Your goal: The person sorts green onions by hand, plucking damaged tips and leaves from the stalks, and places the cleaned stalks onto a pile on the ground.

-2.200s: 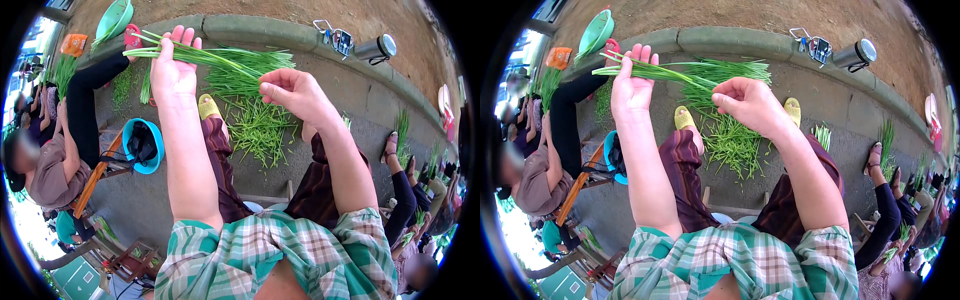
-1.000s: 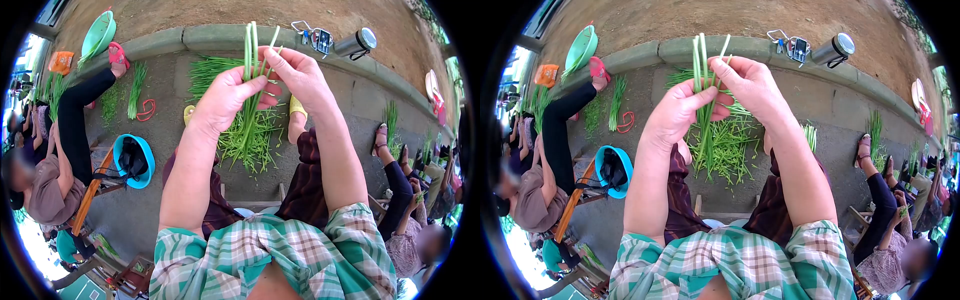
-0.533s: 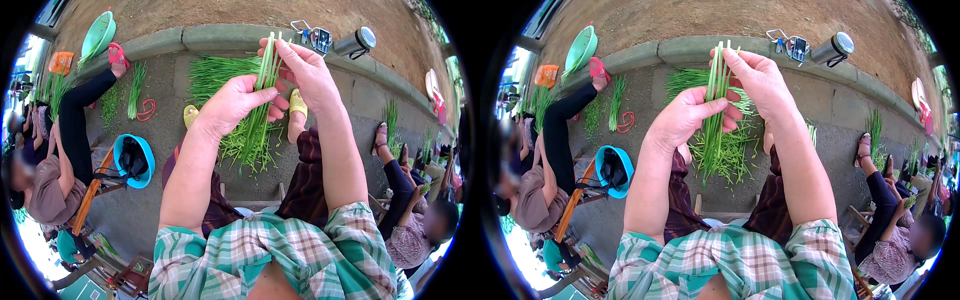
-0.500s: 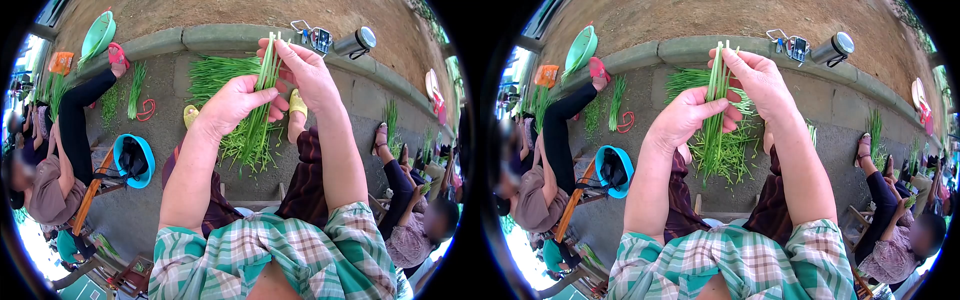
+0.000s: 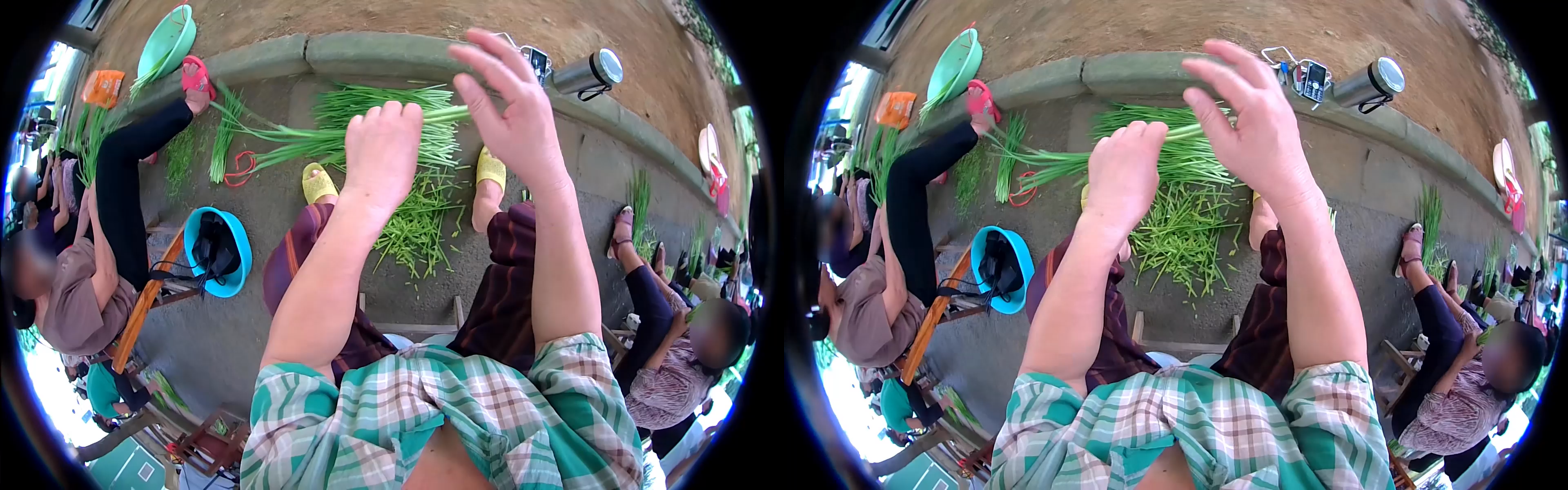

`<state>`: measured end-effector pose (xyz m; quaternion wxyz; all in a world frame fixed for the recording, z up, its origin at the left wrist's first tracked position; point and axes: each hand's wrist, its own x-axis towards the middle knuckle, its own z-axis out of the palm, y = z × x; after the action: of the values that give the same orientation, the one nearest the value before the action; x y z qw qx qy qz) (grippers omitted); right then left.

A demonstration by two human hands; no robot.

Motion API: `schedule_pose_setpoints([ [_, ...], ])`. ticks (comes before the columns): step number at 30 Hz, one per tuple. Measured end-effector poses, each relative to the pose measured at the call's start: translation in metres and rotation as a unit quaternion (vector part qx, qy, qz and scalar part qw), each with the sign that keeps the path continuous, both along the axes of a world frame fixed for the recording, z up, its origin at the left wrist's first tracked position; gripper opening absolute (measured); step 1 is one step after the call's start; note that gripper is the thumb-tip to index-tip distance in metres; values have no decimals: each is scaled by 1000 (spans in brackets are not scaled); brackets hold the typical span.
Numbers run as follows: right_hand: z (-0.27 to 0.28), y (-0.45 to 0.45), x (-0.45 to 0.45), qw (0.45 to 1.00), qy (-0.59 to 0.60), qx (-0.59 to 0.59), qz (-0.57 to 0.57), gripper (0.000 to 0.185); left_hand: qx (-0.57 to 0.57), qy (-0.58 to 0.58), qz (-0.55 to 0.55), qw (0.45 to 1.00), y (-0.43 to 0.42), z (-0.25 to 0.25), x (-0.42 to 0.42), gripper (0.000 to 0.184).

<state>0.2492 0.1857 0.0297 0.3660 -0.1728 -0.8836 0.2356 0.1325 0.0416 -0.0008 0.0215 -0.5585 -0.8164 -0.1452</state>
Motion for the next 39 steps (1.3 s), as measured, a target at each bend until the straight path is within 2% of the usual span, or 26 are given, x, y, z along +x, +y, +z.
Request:
schedule_pose_setpoints([
  [2,-7,-7,2,995,-83,4,58,30,-3,26,-21,999,1,0,2,13],
  [3,-10,-10,3,995,-80,3,63,30,-5,29,-15,999,1,-1,3,13],
  [5,-13,-18,6,968,-224,-67,85,28,-9,40,-24,999,2,-4,4,10],
  [10,-11,-22,6,950,-273,-115,100,29,-19,23,-28,999,2,-3,4,10],
  [13,-9,-23,3,960,-240,-122,71,31,-31,11,-17,999,1,-1,3,10],
  [14,-6,-24,2,968,-219,-119,32,41,-21,1,-4,1000,2,-1,1,8],
  [15,-7,-23,1,967,-222,-120,26,41,-21,-2,-9,1000,2,0,-1,8],
  [17,-10,-14,-4,986,-92,-103,-91,52,35,-119,55,991,3,2,-5,7],
  [18,-10,-10,-4,985,-94,-102,-99,52,59,-150,62,985,4,6,-8,11],
  [19,-10,-6,-3,968,-91,-223,-76,54,37,-283,77,955,5,10,-10,16],
  [21,-9,-5,1,886,-79,-457,-29,60,46,-534,87,840,7,18,-13,18],
  [22,4,-10,3,843,-105,-525,52,57,56,-613,64,786,9,17,-13,18],
  [23,8,-16,3,816,-100,-564,73,56,61,-683,34,727,7,19,-13,18],
  [25,10,-17,2,781,-121,-599,131,50,33,-752,-43,656,4,16,-14,18],
  [26,9,-16,2,781,-121,-600,127,50,30,-754,-45,654,4,16,-13,18],
  [28,6,-16,2,726,-102,-664,149,45,0,-789,-69,611,3,17,-11,19],
  [32,0,-12,2,722,-66,-670,160,42,1,-806,-85,586,3,21,-11,20],
  [35,0,-3,4,756,-32,-644,111,41,-11,-818,-46,573,3,27,-10,25],
  [37,-2,7,8,728,48,-682,53,38,-8,-832,-23,555,3,31,-11,31],
  [39,1,15,14,728,64,-682,33,36,-14,-830,-11,558,3,34,-13,33],
])
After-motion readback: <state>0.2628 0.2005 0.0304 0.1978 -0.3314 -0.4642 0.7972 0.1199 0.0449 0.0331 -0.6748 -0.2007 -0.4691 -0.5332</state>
